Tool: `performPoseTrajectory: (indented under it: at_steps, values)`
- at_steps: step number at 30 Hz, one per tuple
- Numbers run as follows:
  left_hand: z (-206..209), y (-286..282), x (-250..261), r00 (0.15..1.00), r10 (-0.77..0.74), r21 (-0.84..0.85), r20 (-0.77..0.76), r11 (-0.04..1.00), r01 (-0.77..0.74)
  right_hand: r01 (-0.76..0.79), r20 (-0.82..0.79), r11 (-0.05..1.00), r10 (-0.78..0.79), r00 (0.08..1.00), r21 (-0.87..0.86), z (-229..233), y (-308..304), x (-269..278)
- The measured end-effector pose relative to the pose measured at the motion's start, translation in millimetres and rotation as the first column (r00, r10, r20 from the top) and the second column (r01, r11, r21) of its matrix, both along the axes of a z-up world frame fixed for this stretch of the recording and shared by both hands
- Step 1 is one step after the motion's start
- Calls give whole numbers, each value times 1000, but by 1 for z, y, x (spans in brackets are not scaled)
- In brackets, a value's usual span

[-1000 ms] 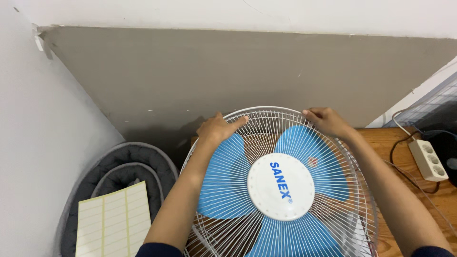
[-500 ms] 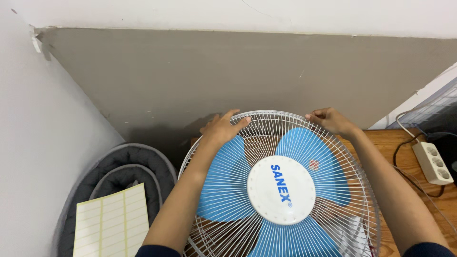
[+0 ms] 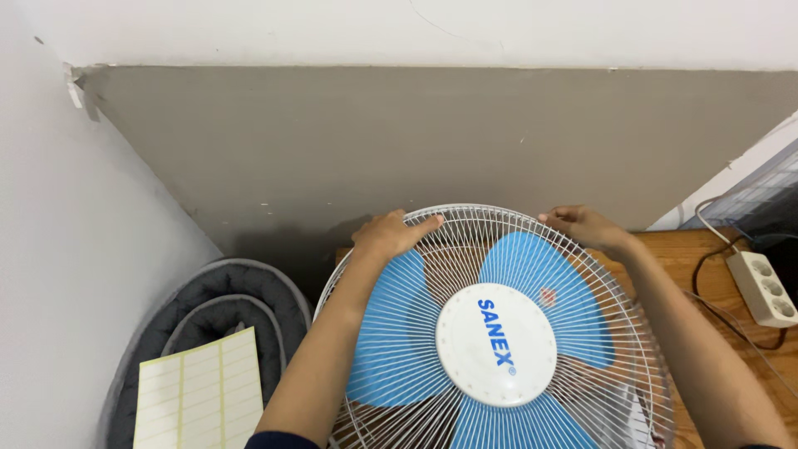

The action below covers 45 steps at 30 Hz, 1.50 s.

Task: The person uses a screwdriver to tighten a screw on the front grille of a SANEX electric fan, then repeatedly aligns and presses the grille onto the fan housing to secure it. The fan remains on a wooden desk throughout.

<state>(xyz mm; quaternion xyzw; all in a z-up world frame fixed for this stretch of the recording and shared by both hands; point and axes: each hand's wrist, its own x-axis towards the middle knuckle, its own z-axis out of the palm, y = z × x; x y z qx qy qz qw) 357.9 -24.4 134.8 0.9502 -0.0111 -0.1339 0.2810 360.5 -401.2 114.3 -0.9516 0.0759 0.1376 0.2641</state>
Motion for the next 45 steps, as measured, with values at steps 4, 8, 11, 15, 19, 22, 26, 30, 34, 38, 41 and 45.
performPoseTrajectory:
  at_steps: [4, 8, 11, 15, 19, 22, 26, 30, 34, 38, 41, 45]
  values:
    - [0, 1, -4, 998, 23, -30, -57, 999, -25, 100, -26, 995, -100, 995, 29, 19, -7, -44]
    - [0, 6, -5, 997, 74, -17, -31, 997, -75, 309, -56, 937, -304, 951, 161, 24, -19, -126]
    - [0, 9, -5, 996, 86, -6, -30, 996, -86, 363, 0, 836, -398, 917, 411, 10, -23, -194]
    - [-5, 15, -8, 997, 81, -27, 5, 996, -81, 477, -33, 639, -577, 816, 603, -29, -14, -273]
    - [-5, 18, -10, 992, 128, -31, 6, 991, -128, 415, -32, 409, -680, 732, 813, -63, 9, -337]
    - [-2, 19, -13, 986, 165, -2, 2, 986, -165, 551, -127, 315, -774, 620, 773, -78, 40, -376]
    - [2, 19, -19, 985, 171, -18, 21, 985, -171, 678, -240, 313, -770, 591, 665, -84, 91, -412]
    - [1, 30, -18, 976, 129, -152, 178, 983, -102, 514, -123, 244, -806, 579, 822, -79, 122, -418]
    - [-7, 60, -22, 870, 153, -439, 469, 895, 79, 411, 80, 384, -804, 589, 827, -75, 128, -419]
    - [-32, 94, -68, 728, 253, -479, 638, 870, 117, 326, 123, 374, -799, 588, 869, -78, 130, -417]
    - [-70, 109, -152, 649, 458, -645, 607, 762, 66, 366, 121, 393, -803, 583, 843, -80, 131, -417]
    - [-117, 98, -264, 644, 560, -669, 522, 736, -98, 356, 136, 407, -797, 588, 841, -80, 130, -416]
